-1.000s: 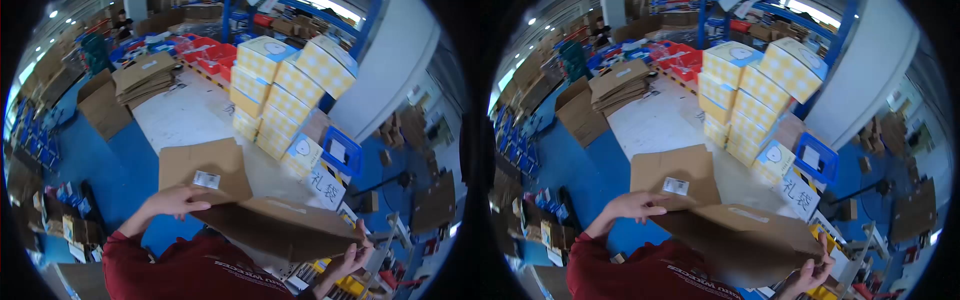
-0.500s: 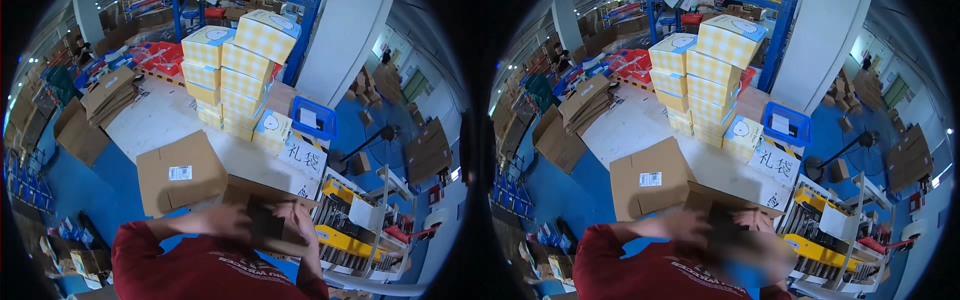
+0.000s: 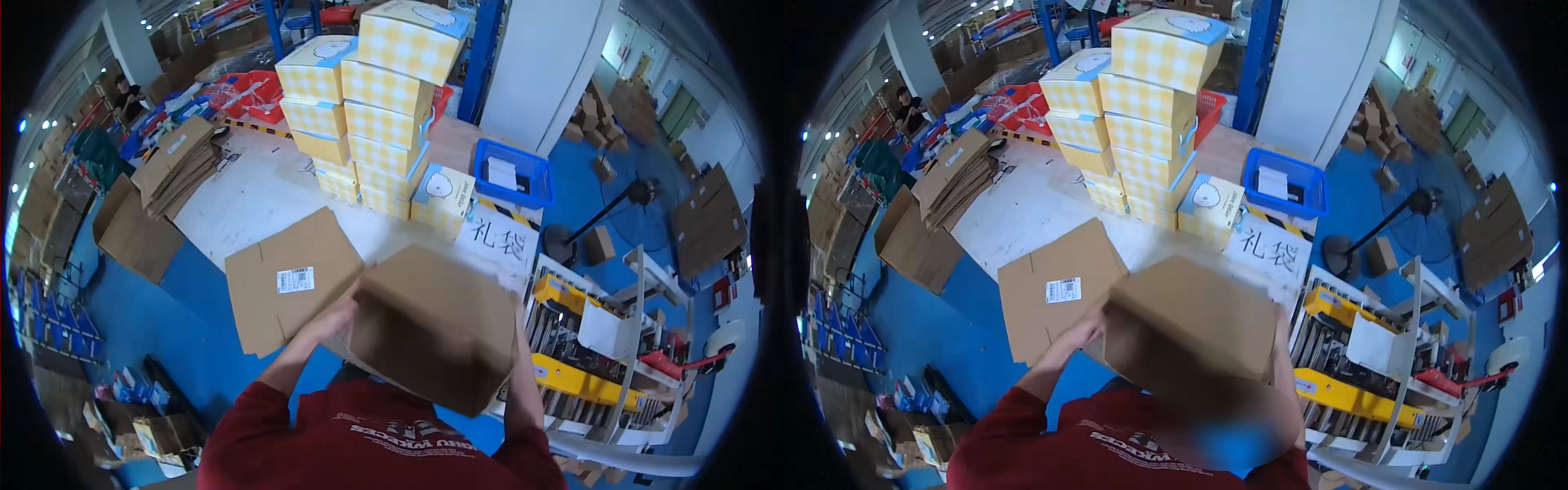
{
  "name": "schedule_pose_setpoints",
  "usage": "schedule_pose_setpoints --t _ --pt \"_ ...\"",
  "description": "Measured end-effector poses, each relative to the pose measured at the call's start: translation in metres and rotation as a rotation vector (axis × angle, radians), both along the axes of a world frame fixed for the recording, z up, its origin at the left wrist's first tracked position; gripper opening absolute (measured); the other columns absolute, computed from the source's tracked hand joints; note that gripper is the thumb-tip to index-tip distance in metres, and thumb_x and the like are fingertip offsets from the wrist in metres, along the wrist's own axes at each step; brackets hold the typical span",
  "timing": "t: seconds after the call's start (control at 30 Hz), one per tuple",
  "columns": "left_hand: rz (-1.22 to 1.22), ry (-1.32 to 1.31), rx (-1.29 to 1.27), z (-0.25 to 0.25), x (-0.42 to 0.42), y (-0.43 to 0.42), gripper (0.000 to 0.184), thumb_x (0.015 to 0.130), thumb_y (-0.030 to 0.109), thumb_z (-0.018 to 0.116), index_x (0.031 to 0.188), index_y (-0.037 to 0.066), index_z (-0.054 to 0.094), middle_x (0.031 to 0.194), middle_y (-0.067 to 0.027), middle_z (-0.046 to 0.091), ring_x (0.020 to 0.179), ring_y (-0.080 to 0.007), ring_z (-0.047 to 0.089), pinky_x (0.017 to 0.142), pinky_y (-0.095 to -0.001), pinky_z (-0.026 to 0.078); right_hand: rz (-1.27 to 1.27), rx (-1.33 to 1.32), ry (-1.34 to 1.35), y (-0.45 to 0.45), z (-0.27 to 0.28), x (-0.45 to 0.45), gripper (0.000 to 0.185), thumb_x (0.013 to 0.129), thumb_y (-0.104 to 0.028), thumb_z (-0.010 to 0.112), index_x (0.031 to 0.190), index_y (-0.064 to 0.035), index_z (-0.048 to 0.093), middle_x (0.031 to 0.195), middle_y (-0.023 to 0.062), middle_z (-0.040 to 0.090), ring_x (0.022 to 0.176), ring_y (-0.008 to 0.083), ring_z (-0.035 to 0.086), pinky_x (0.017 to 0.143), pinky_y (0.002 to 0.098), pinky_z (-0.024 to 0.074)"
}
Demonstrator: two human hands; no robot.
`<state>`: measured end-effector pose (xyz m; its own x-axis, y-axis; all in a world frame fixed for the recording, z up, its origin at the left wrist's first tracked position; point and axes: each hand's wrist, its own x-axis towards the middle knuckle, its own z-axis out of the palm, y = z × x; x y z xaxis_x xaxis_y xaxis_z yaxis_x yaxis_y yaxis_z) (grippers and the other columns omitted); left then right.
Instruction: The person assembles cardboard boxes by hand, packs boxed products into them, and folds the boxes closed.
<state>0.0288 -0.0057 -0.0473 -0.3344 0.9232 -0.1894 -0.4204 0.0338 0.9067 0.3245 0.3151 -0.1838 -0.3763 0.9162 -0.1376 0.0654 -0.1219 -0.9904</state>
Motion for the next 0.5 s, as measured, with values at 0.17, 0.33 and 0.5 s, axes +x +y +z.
schedule_pose_setpoints --t 0.17,0.33,0.5 --pt "0.177 0.309 -0.164 -0.053 -0.019 0.009 0.061 0.108 0.017 0.05 0.162 0.001 0.027 0.164 -0.0123 0.036 0.152 -0.0236 0.031 0.124 -0.0327 0.023 0.679 0.063 -0.842 -0.007 -0.109 -0.007 0.048 0.095 -0.048 0.061 0.11 -0.003 0.07 0.108 0.0195 0.073 0.1 0.0348 0.07 0.083 0.0523 0.052" --pt "0.196 0.319 -0.116 -0.073 -0.016 0.015 0.059 0.108 0.017 0.049 0.161 0.0 0.028 0.163 -0.014 0.037 0.151 -0.0249 0.032 0.124 -0.0345 0.023 0.335 0.219 -0.688 0.19 -0.082 -0.113 0.059 0.099 -0.063 0.052 0.105 -0.0081 0.071 0.084 0.0144 0.072 0.074 0.0257 0.07 0.067 0.0414 0.0561" --pt "0.229 0.173 -0.172 -0.063 -0.008 0.012 0.062 0.109 0.017 0.05 0.162 0.0 0.024 0.165 -0.0148 0.033 0.154 -0.0246 0.027 0.126 -0.0366 0.019 0.275 -0.345 -0.148 0.232 -0.045 -0.236 0.082 0.09 -0.079 0.052 0.134 -0.0114 0.06 0.112 0.0099 0.065 0.08 0.02 0.061 0.064 0.0351 0.0486"
